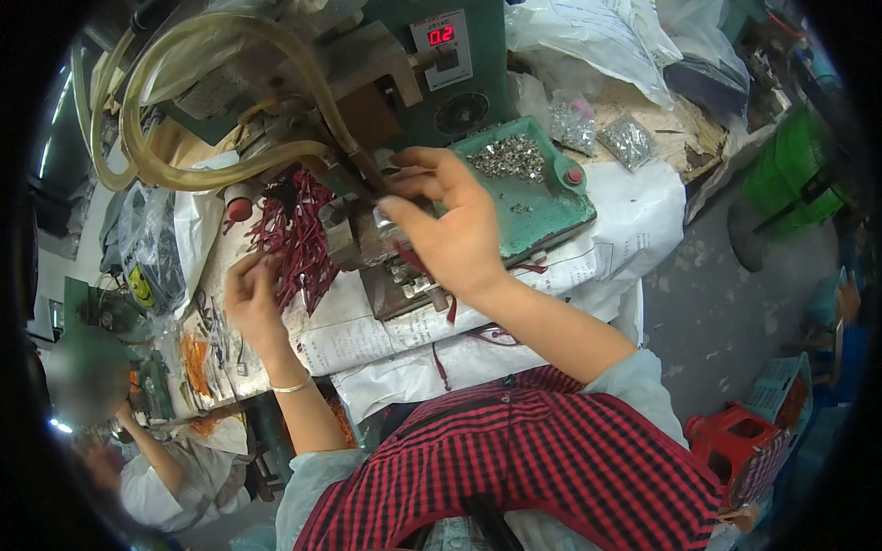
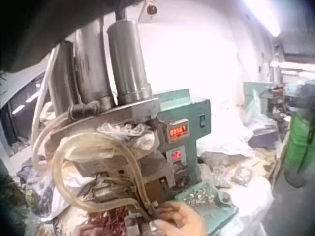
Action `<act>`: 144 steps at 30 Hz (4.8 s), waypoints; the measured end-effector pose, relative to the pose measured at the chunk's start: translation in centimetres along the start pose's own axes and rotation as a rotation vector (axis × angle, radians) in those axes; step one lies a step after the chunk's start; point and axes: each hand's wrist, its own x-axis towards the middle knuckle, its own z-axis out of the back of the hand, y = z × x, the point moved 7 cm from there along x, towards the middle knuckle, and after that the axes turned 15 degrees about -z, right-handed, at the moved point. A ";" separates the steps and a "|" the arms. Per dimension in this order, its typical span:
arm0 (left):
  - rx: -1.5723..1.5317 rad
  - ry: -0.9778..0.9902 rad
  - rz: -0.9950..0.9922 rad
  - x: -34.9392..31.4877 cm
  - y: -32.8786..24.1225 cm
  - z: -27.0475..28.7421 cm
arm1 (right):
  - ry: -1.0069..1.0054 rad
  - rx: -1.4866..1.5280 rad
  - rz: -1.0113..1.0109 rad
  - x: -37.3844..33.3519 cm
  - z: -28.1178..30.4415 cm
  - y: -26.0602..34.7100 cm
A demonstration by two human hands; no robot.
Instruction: The person repeatedly picks red cords and small metal pieces from the table, places them into a press machine, and operates the lever to attach the metal piece to the cord. The finished cords are placed in a pile on the table.
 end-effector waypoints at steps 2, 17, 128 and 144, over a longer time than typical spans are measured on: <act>0.136 -0.111 -0.136 -0.8 -4.2 -0.1 | 0.013 0.035 -0.009 -0.4 -0.5 0.9; 0.194 0.568 -1.170 -7.2 -12.4 -14.0 | -0.400 -0.403 0.028 3.0 15.8 -3.6; 0.657 0.184 -0.229 3.7 7.9 -1.9 | -0.503 -0.641 0.037 -5.2 16.8 -3.1; 0.003 -0.140 -0.055 -2.2 3.6 -1.0 | -0.054 -0.042 -0.004 0.6 1.1 -1.3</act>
